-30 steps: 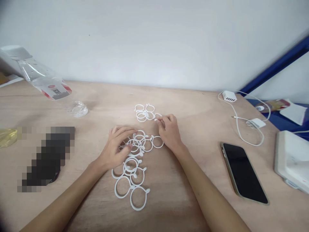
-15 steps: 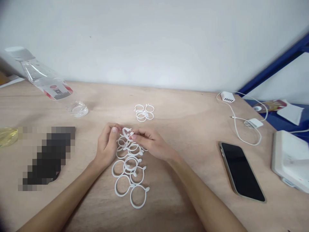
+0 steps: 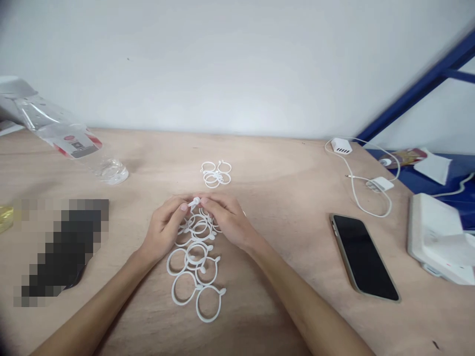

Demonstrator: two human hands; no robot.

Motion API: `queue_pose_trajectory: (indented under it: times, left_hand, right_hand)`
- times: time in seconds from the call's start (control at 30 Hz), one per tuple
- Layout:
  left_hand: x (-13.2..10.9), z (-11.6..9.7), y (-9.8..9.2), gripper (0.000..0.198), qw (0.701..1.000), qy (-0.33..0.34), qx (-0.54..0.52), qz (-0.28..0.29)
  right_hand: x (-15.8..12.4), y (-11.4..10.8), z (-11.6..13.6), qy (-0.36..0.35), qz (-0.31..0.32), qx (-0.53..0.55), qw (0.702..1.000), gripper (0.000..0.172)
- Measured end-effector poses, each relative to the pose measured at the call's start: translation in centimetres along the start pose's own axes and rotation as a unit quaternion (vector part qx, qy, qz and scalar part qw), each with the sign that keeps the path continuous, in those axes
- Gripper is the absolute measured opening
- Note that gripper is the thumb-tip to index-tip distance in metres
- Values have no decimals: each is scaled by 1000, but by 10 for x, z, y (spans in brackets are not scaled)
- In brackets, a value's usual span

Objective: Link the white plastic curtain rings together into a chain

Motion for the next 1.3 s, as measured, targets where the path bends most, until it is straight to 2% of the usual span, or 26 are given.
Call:
queue_pose_trajectory:
  times: [0.13, 0.3, 0.4, 0.6, 0.73, 0.8, 0.87, 0.97, 1.07, 1.13, 1.2, 1.3]
  left_hand:
    - [-2, -1, 6, 24, 999, 15, 15, 36]
    - [-2, -8, 5, 25, 998, 47, 28, 31]
    - [-1, -12, 3, 30, 997, 71, 15, 26]
    - [0, -10, 3, 26, 998, 67, 5, 14]
    - [0, -8, 2, 28, 998, 59, 8, 3]
    - [0, -8, 0, 26, 998, 55, 23, -11]
    - [0, -9, -1, 22, 997, 53, 47, -20]
    - [-1, -10, 0, 18, 994, 50, 92, -15]
    - [-2, -10, 2, 14, 991, 54, 119, -13]
    - [-3, -12, 3, 14, 991, 65, 120, -12]
    - [-3, -12, 4, 14, 991, 69, 115, -13]
    - [-2, -11, 1, 12, 991, 57, 117, -30]
  right_hand:
    - [-3, -1, 2, -41, -50, -63, 996, 24]
    - [-5, -2, -3, -63, -97, -83, 990, 24]
    - [-5, -3, -7, -53, -102, -72, 991, 26]
    - [-5, -3, -12, -28, -103, -59, 993, 29]
    - [1, -8, -3, -33, -85, -108, 990, 30]
    - [8, -18, 6, -68, -97, -185, 976, 28]
    - [17, -32, 13, -111, -131, -291, 941, 27]
    - [34, -46, 5, -113, -125, -423, 890, 30]
    - [43, -54, -6, -94, -122, -489, 859, 25]
    - [43, -55, -7, -106, -130, -502, 848, 20]
    - [39, -52, -2, -133, -140, -480, 856, 18]
    - [28, -49, 6, -135, -155, -365, 908, 18]
Point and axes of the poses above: each hand's wrist, its own x-axis towards the middle knuckle, its own y-axis out of the palm, z = x × y, the point moved 7 cm from there along x, towards the middle knuckle, and after that the axes turned 15 degrees about x, right-handed, at the moved point
